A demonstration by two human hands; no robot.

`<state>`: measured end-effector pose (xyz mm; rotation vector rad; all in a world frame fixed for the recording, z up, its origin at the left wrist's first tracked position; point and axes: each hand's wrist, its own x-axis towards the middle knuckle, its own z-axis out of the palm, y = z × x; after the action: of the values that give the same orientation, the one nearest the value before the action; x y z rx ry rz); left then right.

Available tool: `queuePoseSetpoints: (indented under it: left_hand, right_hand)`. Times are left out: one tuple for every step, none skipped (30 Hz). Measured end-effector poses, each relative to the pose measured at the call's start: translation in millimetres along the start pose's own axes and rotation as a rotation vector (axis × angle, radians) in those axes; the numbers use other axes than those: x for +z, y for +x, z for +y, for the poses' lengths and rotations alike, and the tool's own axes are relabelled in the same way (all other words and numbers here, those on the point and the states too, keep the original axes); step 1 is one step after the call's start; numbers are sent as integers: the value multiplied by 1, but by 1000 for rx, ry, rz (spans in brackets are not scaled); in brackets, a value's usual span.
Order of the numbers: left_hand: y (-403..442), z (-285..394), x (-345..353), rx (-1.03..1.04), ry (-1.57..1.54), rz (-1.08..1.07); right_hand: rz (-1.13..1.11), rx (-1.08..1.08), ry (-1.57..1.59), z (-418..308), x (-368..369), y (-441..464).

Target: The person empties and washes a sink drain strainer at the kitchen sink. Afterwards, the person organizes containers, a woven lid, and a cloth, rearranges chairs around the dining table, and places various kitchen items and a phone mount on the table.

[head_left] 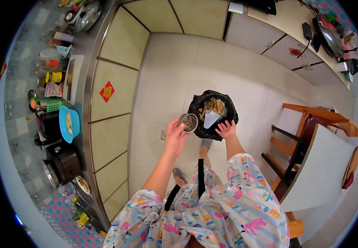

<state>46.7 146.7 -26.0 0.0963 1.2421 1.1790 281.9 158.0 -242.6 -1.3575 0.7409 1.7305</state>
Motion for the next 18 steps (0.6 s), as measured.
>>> queuePoseSetpoints:
  left_hand:
    - [-2, -2, -3, -7, -10, 6]
    - [-4, -3, -5, -13, -12, 10]
    - [-4, -3, -6, -15, -16, 11]
    - [-5, -4, -7, -18, -20, 12]
    - [-6, -5, -8, -12, -24, 20]
    - [-8, -4, -9, -8, -27, 27]
    - [-9, -3, -9, -5, -29, 31]
    - [-10, -1, -10, -1, -27, 23]
    - [-11, 1, -11, 4, -26, 15]
    - [-13, 4, -12, 11, -27, 10]
    - [-16, 7, -12, 20, -33, 5]
    - [-21, 10, -12, 20, -48, -21]
    - [-28, 15, -13, 25, -62, -45]
    - [-36, 21, -16, 33, -77, -69]
    - [-45, 26, -19, 31, -88, -82]
    - [-55, 32, -23, 32, -100, -97]
    - [-65, 37, -28, 33, -113, -112]
    - [-77, 42, -32, 45, -133, -120]
  right_hand:
    - [-1, 26, 77, 3, -16, 4]
    - [55, 26, 30, 4, -30, 6]
    - [109, 23, -18, 4, -38, 3]
    - [163, 19, -66, 4, -45, -1]
    - [266, -20, -111, 6, -51, -5]
    - [305, -57, -131, 6, -54, -15]
    - [345, -96, -149, 7, -57, -26]
    - [267, -107, -117, 5, -60, -35]
    - [188, -116, -84, 4, -55, -53]
    - [109, -122, -51, 2, -51, -71]
    - [-93, -91, 27, 1, -43, -92]
    - [-298, -57, 102, 1, -37, -110]
    - [-423, -19, 126, 1, -33, -124]
    - [-552, 23, 149, 3, -27, -138]
    - [-685, 65, 169, 6, -20, -151]
    - [-793, 109, 196, 11, -12, -165]
    - [-900, 158, 221, 18, -5, -179]
    - [-1005, 210, 244, 27, 3, -198]
